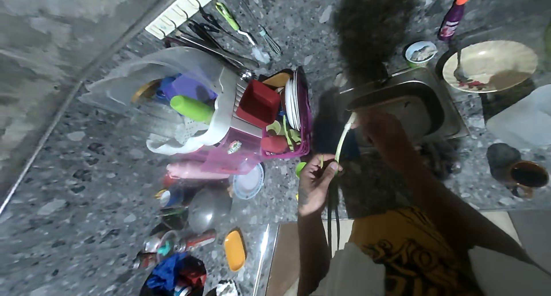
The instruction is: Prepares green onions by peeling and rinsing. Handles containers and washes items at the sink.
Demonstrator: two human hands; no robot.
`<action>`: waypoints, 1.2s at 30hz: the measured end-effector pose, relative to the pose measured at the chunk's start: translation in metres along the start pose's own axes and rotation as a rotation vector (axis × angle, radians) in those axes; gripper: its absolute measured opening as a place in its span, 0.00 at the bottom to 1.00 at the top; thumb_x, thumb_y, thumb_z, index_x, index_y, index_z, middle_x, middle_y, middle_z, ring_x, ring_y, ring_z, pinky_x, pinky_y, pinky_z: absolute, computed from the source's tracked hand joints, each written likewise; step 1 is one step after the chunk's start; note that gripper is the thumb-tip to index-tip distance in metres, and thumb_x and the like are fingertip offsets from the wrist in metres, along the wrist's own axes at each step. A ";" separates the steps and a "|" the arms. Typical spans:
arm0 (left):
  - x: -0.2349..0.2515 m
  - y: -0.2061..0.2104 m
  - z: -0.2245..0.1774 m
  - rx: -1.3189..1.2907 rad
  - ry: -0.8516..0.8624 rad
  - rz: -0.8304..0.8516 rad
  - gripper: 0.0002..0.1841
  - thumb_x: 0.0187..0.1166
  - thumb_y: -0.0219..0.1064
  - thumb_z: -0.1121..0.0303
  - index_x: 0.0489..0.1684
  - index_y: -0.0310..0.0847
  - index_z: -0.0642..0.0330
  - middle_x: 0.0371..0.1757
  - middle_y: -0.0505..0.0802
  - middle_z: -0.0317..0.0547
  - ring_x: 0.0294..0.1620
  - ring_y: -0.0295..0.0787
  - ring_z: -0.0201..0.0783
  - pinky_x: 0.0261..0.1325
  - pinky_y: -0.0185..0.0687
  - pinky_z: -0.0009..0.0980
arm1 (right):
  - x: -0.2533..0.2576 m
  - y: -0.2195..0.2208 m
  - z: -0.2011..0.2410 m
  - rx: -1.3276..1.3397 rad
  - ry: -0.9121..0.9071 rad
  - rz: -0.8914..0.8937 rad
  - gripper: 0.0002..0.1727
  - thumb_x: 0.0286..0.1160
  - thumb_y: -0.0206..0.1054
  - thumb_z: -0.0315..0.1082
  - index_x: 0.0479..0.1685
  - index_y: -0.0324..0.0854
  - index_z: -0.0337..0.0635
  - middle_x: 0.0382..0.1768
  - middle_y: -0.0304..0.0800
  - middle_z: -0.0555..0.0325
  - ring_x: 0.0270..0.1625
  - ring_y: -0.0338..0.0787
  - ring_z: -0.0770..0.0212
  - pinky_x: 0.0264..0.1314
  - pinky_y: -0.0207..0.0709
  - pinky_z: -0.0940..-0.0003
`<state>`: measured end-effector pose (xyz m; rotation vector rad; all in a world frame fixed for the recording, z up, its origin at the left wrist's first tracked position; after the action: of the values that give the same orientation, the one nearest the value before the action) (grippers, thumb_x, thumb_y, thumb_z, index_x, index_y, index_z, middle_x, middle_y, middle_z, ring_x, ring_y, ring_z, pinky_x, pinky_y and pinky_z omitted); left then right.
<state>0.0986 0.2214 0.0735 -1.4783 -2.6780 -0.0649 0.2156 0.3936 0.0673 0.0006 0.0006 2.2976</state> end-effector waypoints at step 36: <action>0.002 0.016 -0.004 0.270 0.171 -0.184 0.10 0.80 0.65 0.76 0.51 0.88 0.70 0.36 0.92 0.38 0.31 0.83 0.23 0.34 0.80 0.19 | -0.002 -0.003 -0.019 0.372 0.013 -0.112 0.04 0.85 0.63 0.29 0.42 0.81 0.43 0.30 0.86 0.66 0.28 0.83 0.74 0.36 0.81 0.80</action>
<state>0.1115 0.2317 0.0779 -1.0953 -2.5559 0.1472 0.2191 0.3935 0.0482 0.1732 0.4230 2.1545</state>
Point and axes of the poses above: each hand's wrist, its own x-axis towards the middle knuckle, its own y-axis out of the palm, z = x × y, the point moved 4 cm from there along x, towards the middle knuckle
